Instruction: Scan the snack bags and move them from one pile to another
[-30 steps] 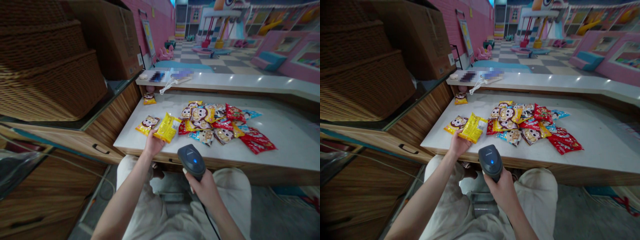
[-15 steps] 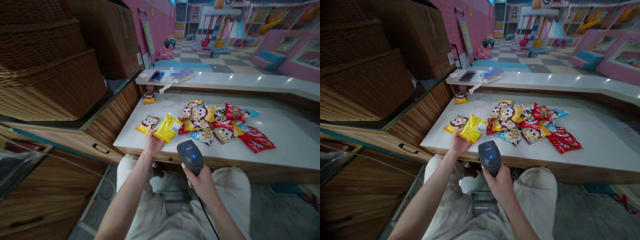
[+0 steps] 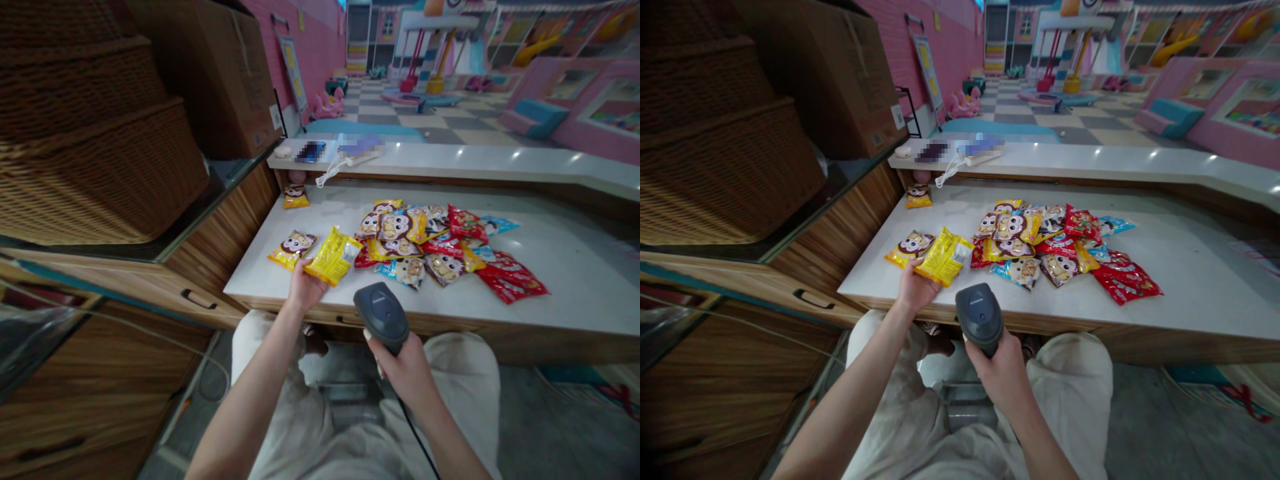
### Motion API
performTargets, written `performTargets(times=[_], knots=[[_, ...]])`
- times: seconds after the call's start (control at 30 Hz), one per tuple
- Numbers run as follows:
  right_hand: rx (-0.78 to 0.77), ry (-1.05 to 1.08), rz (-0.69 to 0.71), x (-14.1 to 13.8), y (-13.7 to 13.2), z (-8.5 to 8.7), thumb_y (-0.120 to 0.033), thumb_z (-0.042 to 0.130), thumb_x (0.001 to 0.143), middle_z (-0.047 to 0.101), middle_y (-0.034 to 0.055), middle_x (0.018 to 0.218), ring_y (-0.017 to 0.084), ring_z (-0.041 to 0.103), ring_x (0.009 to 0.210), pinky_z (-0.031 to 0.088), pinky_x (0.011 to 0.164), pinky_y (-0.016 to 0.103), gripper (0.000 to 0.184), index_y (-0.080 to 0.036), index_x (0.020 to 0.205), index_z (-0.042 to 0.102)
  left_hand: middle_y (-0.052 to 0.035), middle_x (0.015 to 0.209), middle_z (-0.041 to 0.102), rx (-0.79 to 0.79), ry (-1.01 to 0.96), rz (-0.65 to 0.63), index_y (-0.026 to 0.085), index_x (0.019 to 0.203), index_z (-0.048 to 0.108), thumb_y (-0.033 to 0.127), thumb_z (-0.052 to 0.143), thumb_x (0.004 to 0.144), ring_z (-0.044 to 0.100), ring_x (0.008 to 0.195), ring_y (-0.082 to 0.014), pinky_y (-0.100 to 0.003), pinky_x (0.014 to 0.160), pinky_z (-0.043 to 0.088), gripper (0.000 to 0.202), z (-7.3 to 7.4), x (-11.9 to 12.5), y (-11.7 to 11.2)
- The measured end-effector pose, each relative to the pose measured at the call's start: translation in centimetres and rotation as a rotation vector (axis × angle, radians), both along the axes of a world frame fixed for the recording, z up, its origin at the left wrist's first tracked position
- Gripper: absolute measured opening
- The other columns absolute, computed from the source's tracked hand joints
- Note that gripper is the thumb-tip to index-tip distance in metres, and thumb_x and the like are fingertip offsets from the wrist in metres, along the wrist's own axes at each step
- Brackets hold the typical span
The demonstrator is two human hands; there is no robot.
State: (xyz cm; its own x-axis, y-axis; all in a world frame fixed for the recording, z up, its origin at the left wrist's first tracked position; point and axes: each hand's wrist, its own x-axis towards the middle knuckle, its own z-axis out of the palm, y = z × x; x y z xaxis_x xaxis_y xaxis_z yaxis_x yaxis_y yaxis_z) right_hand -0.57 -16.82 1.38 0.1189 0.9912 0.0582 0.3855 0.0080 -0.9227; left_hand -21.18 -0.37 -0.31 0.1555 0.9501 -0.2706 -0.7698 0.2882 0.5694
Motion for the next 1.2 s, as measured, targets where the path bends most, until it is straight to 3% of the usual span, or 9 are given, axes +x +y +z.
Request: performTargets(times=[0.07, 0.17, 0.4, 0.53, 0.63, 0.73, 0.83, 1.03, 1.2], knots=[[-0.036, 0.033, 0.008, 0.4, -0.3, -0.2, -0.051, 0.072, 0.094, 0.062, 0.0006, 0.042, 0.024, 0.065, 0.042, 0.05, 0.045, 0.028, 0.034, -0.02, 0.081, 0.079, -0.0128, 0.115, 0.084, 0.031, 0.082, 0.036, 0.012, 0.127, 0.074, 0.031, 0.059, 0.087, 0.071, 0.13, -0.0342, -0.049, 0.115, 0.054, 0.047, 0.3, 0.6, 0.4], [-0.082, 0.055, -0.005, 1.2, -0.6, -0.5, -0.052, 0.072, 0.093, 0.059, -0.0004, 0.041, 0.023, 0.062, 0.041, 0.046, 0.043, 0.028, 0.035, -0.02, 0.08, 0.078, -0.0114, 0.122, 0.082, 0.258, 0.29, 0.066, 0.015, 0.121, 0.077, 0.03, 0.063, 0.087, 0.062, 0.143, -0.0357, -0.047, 0.122, 0.047, 0.04, 2.1, 2.6, 1.5], [-0.105, 0.09, -0.049, 2.4, -0.9, -0.5, -0.052, 0.071, 0.09, 0.057, -0.0013, 0.042, 0.019, 0.054, 0.038, 0.044, 0.041, 0.027, 0.035, -0.021, 0.074, 0.074, -0.0144, 0.161, 0.06, 0.975, 0.917, 0.047, 0.018, 0.14, 0.072, 0.028, 0.074, 0.09, 0.044, 0.157, -0.0368, -0.05, 0.136, 0.02, 0.051, 7.9, 12.1, 6.8], [-0.079, 0.1, -0.077, 2.9, -1.0, -0.7, -0.053, 0.072, 0.09, 0.056, -0.0022, 0.041, 0.019, 0.053, 0.038, 0.046, 0.043, 0.027, 0.036, -0.022, 0.072, 0.073, -0.0168, 0.168, 0.051, 1.124, 1.218, -0.032, 0.018, 0.147, 0.067, 0.033, 0.071, 0.093, 0.032, 0.164, -0.0398, -0.059, 0.137, -0.003, 0.056, 7.6, 16.6, 10.2], [-0.069, 0.101, -0.086, 3.2, -1.1, -0.7, -0.052, 0.073, 0.09, 0.055, -0.0026, 0.04, 0.019, 0.053, 0.037, 0.045, 0.042, 0.027, 0.035, -0.021, 0.074, 0.074, -0.0164, 0.168, 0.052, 1.13, 1.246, -0.126, 0.02, 0.146, 0.067, 0.034, 0.073, 0.093, 0.029, 0.166, -0.041, -0.063, 0.135, -0.006, 0.056, 7.0, 17.0, 10.7], [-0.073, 0.085, -0.086, 3.3, -1.1, -0.8, -0.052, 0.072, 0.09, 0.056, -0.0019, 0.041, 0.02, 0.055, 0.038, 0.045, 0.042, 0.027, 0.035, -0.021, 0.074, 0.074, -0.0133, 0.169, 0.052, 1.061, 1.09, -0.061, 0.024, 0.145, 0.067, 0.034, 0.071, 0.094, 0.027, 0.167, -0.0374, -0.061, 0.136, -0.001, 0.052, 6.9, 14.5, 9.4], [-0.088, 0.073, -0.06, 3.0, -1.1, -1.1, -0.056, 0.072, 0.092, 0.057, -0.0008, 0.04, 0.022, 0.061, 0.042, 0.047, 0.043, 0.028, 0.04, -0.021, 0.074, 0.075, -0.0105, 0.171, 0.048, 0.892, 0.961, 0.063, 0.026, 0.14, 0.07, 0.032, 0.077, 0.089, 0.022, 0.169, -0.036, -0.06, 0.136, 0.001, 0.051, 6.2, 9.7, 7.3], [-0.066, 0.066, 0.0, 1.7, -1.1, -0.9, -0.054, 0.073, 0.092, 0.062, 0.0018, 0.042, 0.026, 0.07, 0.05, 0.052, 0.046, 0.028, 0.038, -0.022, 0.074, 0.077, -0.0192, 0.178, 0.034, 0.517, 1.363, 0.264, 0.018, 0.136, 0.069, 0.026, 0.087, 0.073, 0.0, 0.171, -0.0436, -0.063, 0.134, -0.01, 0.066, 1.5, -2.2, 5.0], [-0.079, 0.028, 0.013, 1.1, -0.9, -0.5, -0.056, 0.071, 0.092, 0.061, 0.0023, 0.042, 0.028, 0.074, 0.054, 0.055, 0.049, 0.029, 0.039, -0.024, 0.07, 0.075, -0.0247, 0.168, 0.048, 0.421, 1.369, 0.224, 0.016, 0.125, 0.073, 0.027, 0.086, 0.074, 0.022, 0.167, -0.0461, -0.061, 0.137, 0.007, 0.054, -0.1, -7.0, 4.2]])
